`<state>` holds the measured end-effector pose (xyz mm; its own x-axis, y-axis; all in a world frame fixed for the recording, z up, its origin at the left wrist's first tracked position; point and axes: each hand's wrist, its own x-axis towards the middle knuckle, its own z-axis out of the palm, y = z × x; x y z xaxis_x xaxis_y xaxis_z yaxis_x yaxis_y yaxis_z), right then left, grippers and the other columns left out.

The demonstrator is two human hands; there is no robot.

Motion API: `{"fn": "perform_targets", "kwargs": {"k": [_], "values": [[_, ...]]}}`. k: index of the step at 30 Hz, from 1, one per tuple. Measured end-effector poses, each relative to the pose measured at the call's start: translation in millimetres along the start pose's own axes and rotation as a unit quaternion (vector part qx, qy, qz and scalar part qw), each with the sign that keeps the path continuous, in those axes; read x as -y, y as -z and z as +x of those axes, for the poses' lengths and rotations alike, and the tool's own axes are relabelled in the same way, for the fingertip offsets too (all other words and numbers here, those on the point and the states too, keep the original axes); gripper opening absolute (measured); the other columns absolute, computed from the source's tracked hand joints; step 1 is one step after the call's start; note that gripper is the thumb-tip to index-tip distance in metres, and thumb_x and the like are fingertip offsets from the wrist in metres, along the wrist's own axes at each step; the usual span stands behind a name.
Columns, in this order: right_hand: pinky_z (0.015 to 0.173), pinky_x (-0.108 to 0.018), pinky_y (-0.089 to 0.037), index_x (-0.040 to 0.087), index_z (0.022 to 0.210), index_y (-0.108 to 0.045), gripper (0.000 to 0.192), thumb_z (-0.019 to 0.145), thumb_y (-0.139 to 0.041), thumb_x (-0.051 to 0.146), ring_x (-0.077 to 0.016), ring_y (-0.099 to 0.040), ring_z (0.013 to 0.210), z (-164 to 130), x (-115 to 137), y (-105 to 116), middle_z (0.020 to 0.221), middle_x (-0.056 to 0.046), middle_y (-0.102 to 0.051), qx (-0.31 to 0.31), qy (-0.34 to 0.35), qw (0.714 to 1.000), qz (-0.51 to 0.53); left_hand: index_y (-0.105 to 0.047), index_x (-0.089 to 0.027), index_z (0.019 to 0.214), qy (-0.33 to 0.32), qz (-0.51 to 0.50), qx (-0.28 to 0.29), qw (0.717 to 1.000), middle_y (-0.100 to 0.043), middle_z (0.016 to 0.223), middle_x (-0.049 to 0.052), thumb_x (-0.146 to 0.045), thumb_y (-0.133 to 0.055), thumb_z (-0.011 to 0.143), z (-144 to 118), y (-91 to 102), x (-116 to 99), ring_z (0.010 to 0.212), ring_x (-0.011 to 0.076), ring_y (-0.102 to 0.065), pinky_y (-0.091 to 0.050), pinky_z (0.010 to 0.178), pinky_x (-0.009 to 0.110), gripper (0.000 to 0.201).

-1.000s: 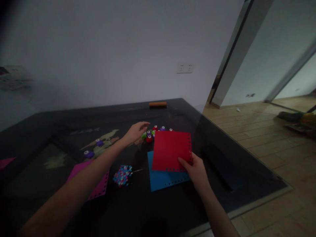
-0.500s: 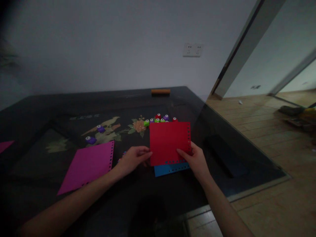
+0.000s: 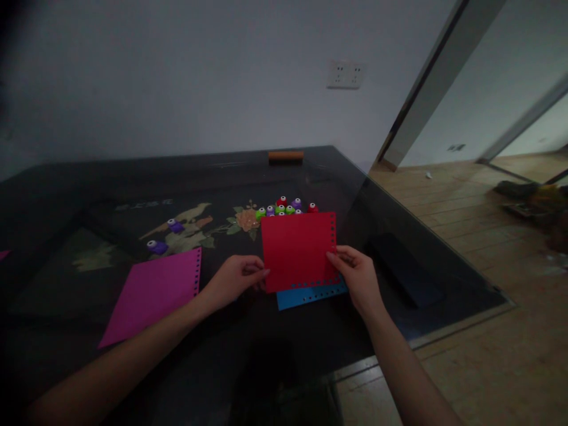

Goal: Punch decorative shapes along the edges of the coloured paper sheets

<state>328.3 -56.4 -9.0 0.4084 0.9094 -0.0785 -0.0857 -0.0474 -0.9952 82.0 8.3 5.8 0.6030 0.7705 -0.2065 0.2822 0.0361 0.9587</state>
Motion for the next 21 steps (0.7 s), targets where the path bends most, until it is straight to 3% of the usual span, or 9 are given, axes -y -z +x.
{"fn": "perform_targets", "kwargs": {"k": [5, 10, 12, 16, 21], "values": [[0.063, -0.027, -0.054, 0.020, 0.078, -0.072, 0.025, 0.058, -0.081, 0.032, -0.0169, -0.066, 0.066, 1.4, 1.4, -1.1, 0.077, -0.003, -0.073, -0.030, -0.014, 0.999, 0.013, -0.061, -0.015, 0.076, -0.037, 0.028, 0.023, 0.999, -0.066, 0.067, 0.000, -0.025, -0.054, 0.084, -1.4, -2.4, 0.3, 0.062, 0.0124, -0.063, -0.049, 0.060, 0.025, 0.015], [0.059, -0.028, -0.054, 0.019, 0.078, -0.071, 0.031, 0.051, -0.084, 0.031, -0.0167, -0.065, 0.060, 4.6, -0.8, 4.5, 0.073, -0.003, -0.072, -0.061, -0.029, 0.997, 0.023, -0.063, -0.016, 0.081, -0.102, 0.155, 0.001, 0.983, -0.068, 0.074, 0.001, -0.030, -0.043, 0.091, -4.8, -1.3, -0.6, 0.065, 0.0136, -0.064, -0.049, 0.061, 0.026, 0.026], [0.059, -0.029, -0.054, 0.019, 0.081, -0.070, 0.034, 0.052, -0.083, 0.030, -0.0168, -0.065, 0.060, 5.7, -2.4, 8.4, 0.074, -0.003, -0.071, -0.061, -0.026, 0.998, 0.019, -0.063, -0.017, 0.083, -0.131, 0.264, -0.032, 0.955, -0.068, 0.076, 0.002, -0.028, -0.042, 0.092, -7.3, -0.3, -1.4, 0.069, 0.0156, -0.064, -0.048, 0.064, 0.027, 0.026], [0.057, -0.026, -0.052, 0.020, 0.090, -0.068, 0.042, 0.052, -0.083, 0.029, -0.0150, -0.064, 0.059, 7.1, -4.7, 15.1, 0.071, 0.000, -0.069, -0.059, -0.025, 0.998, -0.004, -0.063, -0.018, 0.089, -0.188, 0.448, -0.072, 0.871, -0.069, 0.089, 0.004, -0.023, -0.044, 0.091, -11.9, -0.4, 0.3, 0.083, 0.0196, -0.064, -0.049, 0.073, 0.032, 0.020], [0.056, -0.026, -0.051, 0.021, 0.096, -0.066, 0.046, 0.053, -0.082, 0.028, -0.0140, -0.062, 0.056, 7.3, -4.4, 15.3, 0.067, 0.002, -0.067, -0.046, -0.043, 0.997, -0.033, -0.060, -0.017, 0.098, -0.237, 0.479, -0.080, 0.842, -0.066, 0.099, 0.005, -0.020, -0.048, 0.089, -14.1, -4.7, 10.2, 0.092, 0.0193, -0.060, -0.049, 0.082, 0.033, 0.015]]}}
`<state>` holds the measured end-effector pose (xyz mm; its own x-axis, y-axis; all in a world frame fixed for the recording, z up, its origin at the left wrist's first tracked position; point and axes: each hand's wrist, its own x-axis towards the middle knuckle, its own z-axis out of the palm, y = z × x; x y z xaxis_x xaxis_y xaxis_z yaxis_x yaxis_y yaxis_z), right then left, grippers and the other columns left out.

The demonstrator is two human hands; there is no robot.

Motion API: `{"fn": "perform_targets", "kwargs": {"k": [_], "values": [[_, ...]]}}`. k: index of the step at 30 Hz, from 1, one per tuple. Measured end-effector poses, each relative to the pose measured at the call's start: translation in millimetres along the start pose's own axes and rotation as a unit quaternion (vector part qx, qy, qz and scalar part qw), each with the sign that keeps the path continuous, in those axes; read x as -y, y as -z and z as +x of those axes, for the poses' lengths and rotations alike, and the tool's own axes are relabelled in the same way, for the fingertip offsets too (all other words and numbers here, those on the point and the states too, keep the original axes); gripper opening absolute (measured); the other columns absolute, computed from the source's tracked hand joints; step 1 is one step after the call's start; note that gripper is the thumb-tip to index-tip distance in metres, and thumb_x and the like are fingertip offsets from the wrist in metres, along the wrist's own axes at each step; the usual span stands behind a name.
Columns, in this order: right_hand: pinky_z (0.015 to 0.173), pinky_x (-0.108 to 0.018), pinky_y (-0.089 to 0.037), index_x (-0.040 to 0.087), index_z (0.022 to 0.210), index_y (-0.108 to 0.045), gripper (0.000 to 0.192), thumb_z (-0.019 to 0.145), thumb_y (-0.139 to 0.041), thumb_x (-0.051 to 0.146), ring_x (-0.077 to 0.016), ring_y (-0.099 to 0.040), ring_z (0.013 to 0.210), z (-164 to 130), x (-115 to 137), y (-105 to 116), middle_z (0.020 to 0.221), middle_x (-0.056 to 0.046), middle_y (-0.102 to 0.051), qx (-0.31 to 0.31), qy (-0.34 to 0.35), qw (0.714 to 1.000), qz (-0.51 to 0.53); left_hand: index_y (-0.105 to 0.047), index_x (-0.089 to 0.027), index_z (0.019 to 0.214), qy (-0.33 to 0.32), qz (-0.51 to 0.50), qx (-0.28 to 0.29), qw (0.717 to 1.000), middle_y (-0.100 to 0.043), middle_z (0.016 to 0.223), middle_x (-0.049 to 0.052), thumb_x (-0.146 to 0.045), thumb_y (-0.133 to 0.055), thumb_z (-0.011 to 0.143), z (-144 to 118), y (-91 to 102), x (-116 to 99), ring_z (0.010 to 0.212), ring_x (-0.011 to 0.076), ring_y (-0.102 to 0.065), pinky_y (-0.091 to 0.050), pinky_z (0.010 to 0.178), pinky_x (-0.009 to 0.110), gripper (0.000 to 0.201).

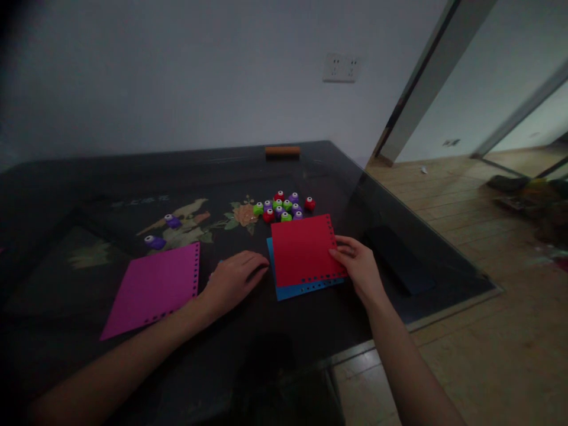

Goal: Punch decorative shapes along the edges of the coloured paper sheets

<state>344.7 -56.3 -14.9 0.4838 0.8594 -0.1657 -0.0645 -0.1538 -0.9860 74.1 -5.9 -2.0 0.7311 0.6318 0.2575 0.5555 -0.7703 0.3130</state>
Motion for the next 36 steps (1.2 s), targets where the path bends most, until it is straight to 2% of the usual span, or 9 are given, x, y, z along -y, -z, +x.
{"fn": "perform_targets", "kwargs": {"k": [8, 20, 36], "values": [[0.058, -0.027, -0.051, 0.021, 0.101, -0.065, 0.046, 0.058, -0.079, 0.028, -0.0144, -0.063, 0.059, -0.6, -0.1, -2.4, 0.071, 0.001, -0.068, 0.022, 0.010, 0.999, -0.036, -0.055, -0.016, 0.107, -0.028, 0.010, -0.029, 0.999, -0.060, 0.113, 0.008, -0.018, -0.048, 0.088, -5.2, -14.2, -1.6, 0.104, 0.0200, -0.056, -0.048, 0.091, 0.034, 0.020], [0.058, -0.030, -0.051, 0.021, 0.102, -0.064, 0.047, 0.058, -0.078, 0.028, -0.0159, -0.063, 0.059, -2.1, -0.1, -3.9, 0.070, 0.000, -0.067, 0.039, 0.016, 0.998, -0.045, -0.054, -0.018, 0.120, -0.025, 0.014, -0.006, 1.000, -0.057, 0.127, 0.009, -0.025, -0.046, 0.091, -7.0, -17.6, -2.0, 0.111, 0.0208, -0.057, -0.049, 0.093, 0.036, 0.031], [0.058, -0.029, -0.050, 0.020, 0.099, -0.065, 0.047, 0.055, -0.079, 0.029, -0.0150, -0.062, 0.057, -4.0, 2.8, -6.1, 0.069, 0.000, -0.067, 0.026, 0.004, 0.998, -0.058, -0.062, -0.018, 0.115, -0.039, 0.030, 0.003, 0.999, -0.058, 0.127, 0.010, -0.024, -0.050, 0.089, -7.7, -21.6, -0.9, 0.117, 0.0227, -0.054, -0.045, 0.098, 0.038, 0.030]]}}
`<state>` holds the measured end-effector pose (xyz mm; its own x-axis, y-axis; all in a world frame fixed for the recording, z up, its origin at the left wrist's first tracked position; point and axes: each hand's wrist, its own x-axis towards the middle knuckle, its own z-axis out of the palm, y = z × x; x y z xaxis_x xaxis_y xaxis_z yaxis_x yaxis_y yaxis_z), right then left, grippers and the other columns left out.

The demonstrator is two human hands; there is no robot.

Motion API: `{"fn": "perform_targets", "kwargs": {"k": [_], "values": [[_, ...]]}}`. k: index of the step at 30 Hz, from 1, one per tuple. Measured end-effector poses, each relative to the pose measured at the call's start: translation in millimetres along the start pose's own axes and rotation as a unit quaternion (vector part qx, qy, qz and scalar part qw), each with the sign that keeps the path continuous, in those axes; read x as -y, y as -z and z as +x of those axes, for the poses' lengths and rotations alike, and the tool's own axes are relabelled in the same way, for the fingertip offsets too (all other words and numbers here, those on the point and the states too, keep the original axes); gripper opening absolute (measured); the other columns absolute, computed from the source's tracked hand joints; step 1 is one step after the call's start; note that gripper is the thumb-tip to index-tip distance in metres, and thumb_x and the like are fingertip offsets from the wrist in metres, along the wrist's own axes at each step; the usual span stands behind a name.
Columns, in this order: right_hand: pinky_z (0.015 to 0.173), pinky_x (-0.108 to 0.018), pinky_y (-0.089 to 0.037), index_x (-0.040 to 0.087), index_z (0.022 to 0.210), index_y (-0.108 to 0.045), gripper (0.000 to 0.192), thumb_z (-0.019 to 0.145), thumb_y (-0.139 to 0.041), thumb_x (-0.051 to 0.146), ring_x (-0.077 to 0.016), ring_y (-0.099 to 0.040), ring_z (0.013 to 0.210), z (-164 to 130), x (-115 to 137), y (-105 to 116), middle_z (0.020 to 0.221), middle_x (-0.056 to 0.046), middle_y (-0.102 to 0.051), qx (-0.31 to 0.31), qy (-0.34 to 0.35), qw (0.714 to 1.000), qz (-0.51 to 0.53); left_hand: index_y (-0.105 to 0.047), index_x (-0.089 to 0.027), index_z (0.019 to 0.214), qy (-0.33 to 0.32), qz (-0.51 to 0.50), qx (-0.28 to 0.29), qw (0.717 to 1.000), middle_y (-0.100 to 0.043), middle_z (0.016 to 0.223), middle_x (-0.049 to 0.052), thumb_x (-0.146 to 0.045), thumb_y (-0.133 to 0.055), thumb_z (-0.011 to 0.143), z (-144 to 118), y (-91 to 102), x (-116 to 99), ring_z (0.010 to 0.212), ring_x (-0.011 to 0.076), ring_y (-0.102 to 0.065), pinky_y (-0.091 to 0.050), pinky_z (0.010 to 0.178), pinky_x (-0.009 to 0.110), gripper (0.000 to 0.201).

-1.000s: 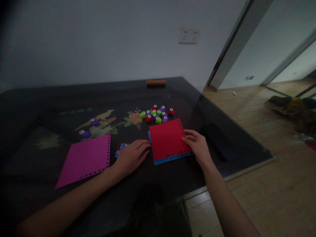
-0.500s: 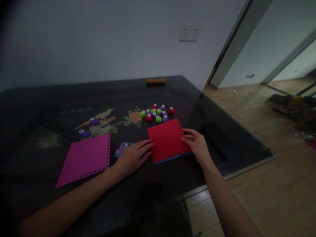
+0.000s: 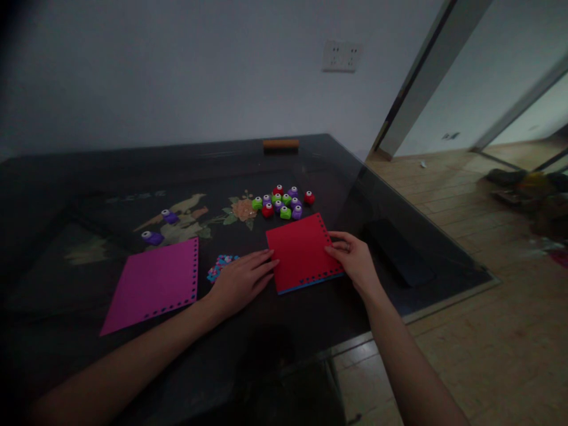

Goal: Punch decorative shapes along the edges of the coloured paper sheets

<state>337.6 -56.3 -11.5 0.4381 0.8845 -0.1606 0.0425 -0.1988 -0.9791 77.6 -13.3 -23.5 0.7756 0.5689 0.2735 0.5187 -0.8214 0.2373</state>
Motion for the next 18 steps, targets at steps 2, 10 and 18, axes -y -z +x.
{"fn": "perform_targets", "kwargs": {"k": [2, 10, 18], "values": [[0.058, -0.030, -0.050, 0.019, 0.100, -0.065, 0.048, 0.055, -0.079, 0.030, -0.0159, -0.063, 0.058, 0.3, -0.4, 0.2, 0.070, -0.001, -0.068, 0.003, 0.003, 1.000, -0.004, -0.062, -0.018, 0.114, -0.001, -0.002, -0.007, 1.000, -0.059, 0.126, 0.010, -0.024, -0.050, 0.089, 0.0, -0.5, 0.2, 0.117, 0.0223, -0.054, -0.045, 0.098, 0.038, 0.029], [0.056, -0.030, -0.050, 0.021, 0.101, -0.065, 0.048, 0.056, -0.078, 0.029, -0.0160, -0.063, 0.057, 0.1, -0.3, 1.6, 0.071, 0.000, -0.068, 0.013, 0.002, 1.000, -0.009, -0.063, -0.018, 0.113, -0.007, -0.005, -0.013, 1.000, -0.060, 0.124, 0.010, -0.023, -0.050, 0.089, -0.2, 0.1, 1.0, 0.116, 0.0226, -0.054, -0.046, 0.097, 0.039, 0.028], [0.062, -0.030, -0.052, 0.021, 0.103, -0.065, 0.049, 0.057, -0.079, 0.030, -0.0166, -0.065, 0.063, 2.1, -3.9, 3.5, 0.075, -0.001, -0.069, 0.015, 0.018, 1.000, -0.010, -0.064, -0.019, 0.111, -0.013, 0.000, -0.018, 1.000, -0.061, 0.123, 0.009, -0.023, -0.049, 0.089, -0.5, -0.4, 1.7, 0.115, 0.0218, -0.055, -0.047, 0.097, 0.037, 0.027]]}}
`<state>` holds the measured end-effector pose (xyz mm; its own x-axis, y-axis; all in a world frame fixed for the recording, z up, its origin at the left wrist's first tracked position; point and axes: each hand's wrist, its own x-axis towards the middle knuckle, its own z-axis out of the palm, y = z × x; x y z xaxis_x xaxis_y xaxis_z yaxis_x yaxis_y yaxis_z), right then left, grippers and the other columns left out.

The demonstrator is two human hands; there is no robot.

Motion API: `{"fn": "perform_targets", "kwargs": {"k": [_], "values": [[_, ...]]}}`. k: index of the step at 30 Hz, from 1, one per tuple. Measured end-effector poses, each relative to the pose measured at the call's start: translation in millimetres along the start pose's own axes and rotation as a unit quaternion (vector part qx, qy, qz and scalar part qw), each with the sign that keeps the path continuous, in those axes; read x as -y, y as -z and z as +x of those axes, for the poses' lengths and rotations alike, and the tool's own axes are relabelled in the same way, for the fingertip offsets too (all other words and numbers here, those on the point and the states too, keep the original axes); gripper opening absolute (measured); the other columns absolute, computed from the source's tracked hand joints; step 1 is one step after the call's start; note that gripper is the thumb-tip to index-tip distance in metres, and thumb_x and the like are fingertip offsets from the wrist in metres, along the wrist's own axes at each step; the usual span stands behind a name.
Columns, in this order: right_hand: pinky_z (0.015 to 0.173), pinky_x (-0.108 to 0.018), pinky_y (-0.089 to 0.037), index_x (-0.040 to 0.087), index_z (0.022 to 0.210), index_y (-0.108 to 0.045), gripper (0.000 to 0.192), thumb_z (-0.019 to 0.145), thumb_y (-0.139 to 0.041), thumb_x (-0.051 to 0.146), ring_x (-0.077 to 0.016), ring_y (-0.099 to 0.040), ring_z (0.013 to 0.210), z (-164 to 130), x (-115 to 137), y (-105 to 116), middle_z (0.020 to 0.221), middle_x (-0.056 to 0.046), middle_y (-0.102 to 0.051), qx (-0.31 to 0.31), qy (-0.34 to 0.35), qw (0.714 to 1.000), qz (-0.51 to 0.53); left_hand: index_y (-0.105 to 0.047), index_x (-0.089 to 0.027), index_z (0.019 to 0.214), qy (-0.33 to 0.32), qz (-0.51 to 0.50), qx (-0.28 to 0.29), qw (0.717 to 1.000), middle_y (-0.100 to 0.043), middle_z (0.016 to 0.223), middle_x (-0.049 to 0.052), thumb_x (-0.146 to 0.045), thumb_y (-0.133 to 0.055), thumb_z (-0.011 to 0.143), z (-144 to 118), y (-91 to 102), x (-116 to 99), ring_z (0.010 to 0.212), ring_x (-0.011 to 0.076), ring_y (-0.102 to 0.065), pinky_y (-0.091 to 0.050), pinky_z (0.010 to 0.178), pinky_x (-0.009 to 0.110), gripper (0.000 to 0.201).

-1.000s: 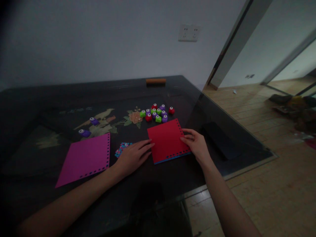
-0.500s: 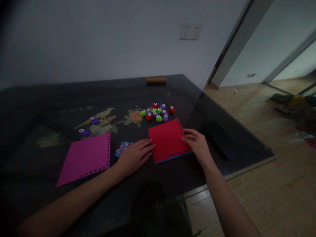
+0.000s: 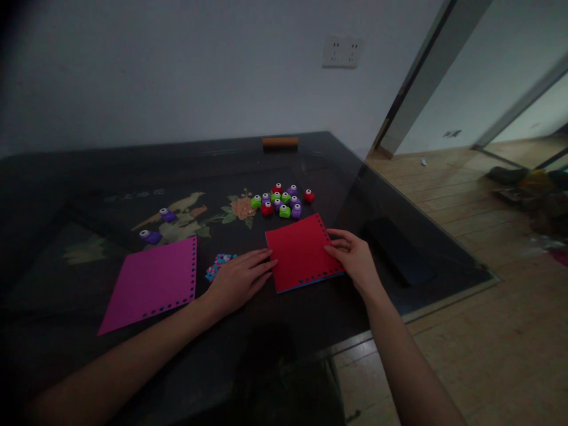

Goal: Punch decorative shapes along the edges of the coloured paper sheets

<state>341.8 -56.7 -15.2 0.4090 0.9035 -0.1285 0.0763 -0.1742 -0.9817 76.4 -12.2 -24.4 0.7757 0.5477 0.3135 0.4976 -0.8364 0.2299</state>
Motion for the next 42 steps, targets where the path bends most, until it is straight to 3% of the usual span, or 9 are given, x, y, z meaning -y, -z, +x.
{"fn": "perform_targets", "kwargs": {"k": [6, 10, 15, 20, 29, 42], "values": [[0.062, -0.031, -0.051, 0.020, 0.103, -0.065, 0.051, 0.056, -0.078, 0.035, -0.0178, -0.064, 0.065, 0.0, 1.8, 0.3, 0.078, -0.003, -0.069, -0.004, 0.013, 1.000, -0.027, -0.065, -0.018, 0.110, -0.001, -0.006, -0.001, 1.000, -0.062, 0.122, 0.010, -0.022, -0.050, 0.089, 0.3, 0.4, 0.2, 0.114, 0.0214, -0.056, -0.047, 0.096, 0.037, 0.027], [0.056, -0.029, -0.046, 0.018, 0.103, -0.065, 0.047, 0.061, -0.074, 0.039, -0.0153, -0.058, 0.060, 1.6, 0.9, 3.7, 0.082, -0.005, -0.067, -0.050, 0.073, 0.990, -0.113, -0.065, -0.018, 0.109, -0.004, -0.006, -0.002, 1.000, -0.062, 0.121, 0.010, -0.022, -0.049, 0.089, 0.0, 0.1, 0.5, 0.114, 0.0221, -0.056, -0.048, 0.095, 0.039, 0.026], [0.061, -0.032, -0.044, 0.019, 0.100, -0.066, 0.038, 0.065, -0.068, 0.036, -0.0159, -0.053, 0.062, 4.1, -2.1, 6.3, 0.085, -0.006, -0.067, -0.068, 0.133, 0.965, -0.216, -0.065, -0.018, 0.111, -0.004, 0.001, 0.000, 1.000, -0.062, 0.122, 0.010, -0.023, -0.049, 0.089, -0.2, 0.2, 0.0, 0.114, 0.0226, -0.056, -0.048, 0.095, 0.039, 0.027], [0.062, -0.033, -0.043, 0.020, 0.099, -0.067, 0.034, 0.068, -0.065, 0.033, -0.0174, -0.055, 0.064, 4.4, -4.6, 4.8, 0.090, -0.006, -0.068, -0.043, 0.136, 0.957, -0.251, -0.064, -0.018, 0.112, -0.003, 0.012, 0.011, 1.000, -0.061, 0.123, 0.010, -0.023, -0.048, 0.089, 0.7, 1.6, -1.2, 0.115, 0.0228, -0.055, -0.048, 0.095, 0.038, 0.028], [0.053, -0.029, -0.038, 0.020, 0.097, -0.071, 0.032, 0.070, -0.063, 0.036, -0.0157, -0.050, 0.055, 3.1, -2.6, 3.7, 0.065, -0.002, -0.059, -0.034, 0.126, 0.947, -0.293, -0.064, -0.018, 0.112, -0.005, 0.013, 0.004, 1.000, -0.061, 0.123, 0.010, -0.022, -0.048, 0.089, -0.2, 0.8, -0.9, 0.116, 0.0218, -0.054, -0.047, 0.096, 0.037, 0.027], [0.054, -0.029, -0.039, 0.017, 0.096, -0.071, 0.036, 0.069, -0.061, 0.040, -0.0160, -0.052, 0.056, 3.5, -3.4, 5.3, 0.066, -0.003, -0.060, -0.037, 0.121, 0.943, -0.308, -0.061, -0.018, 0.113, 0.000, 0.012, -0.009, 1.000, -0.061, 0.123, 0.009, -0.023, -0.050, 0.089, -0.4, 2.4, 0.4, 0.113, 0.0214, -0.056, -0.048, 0.094, 0.037, 0.027]]}}
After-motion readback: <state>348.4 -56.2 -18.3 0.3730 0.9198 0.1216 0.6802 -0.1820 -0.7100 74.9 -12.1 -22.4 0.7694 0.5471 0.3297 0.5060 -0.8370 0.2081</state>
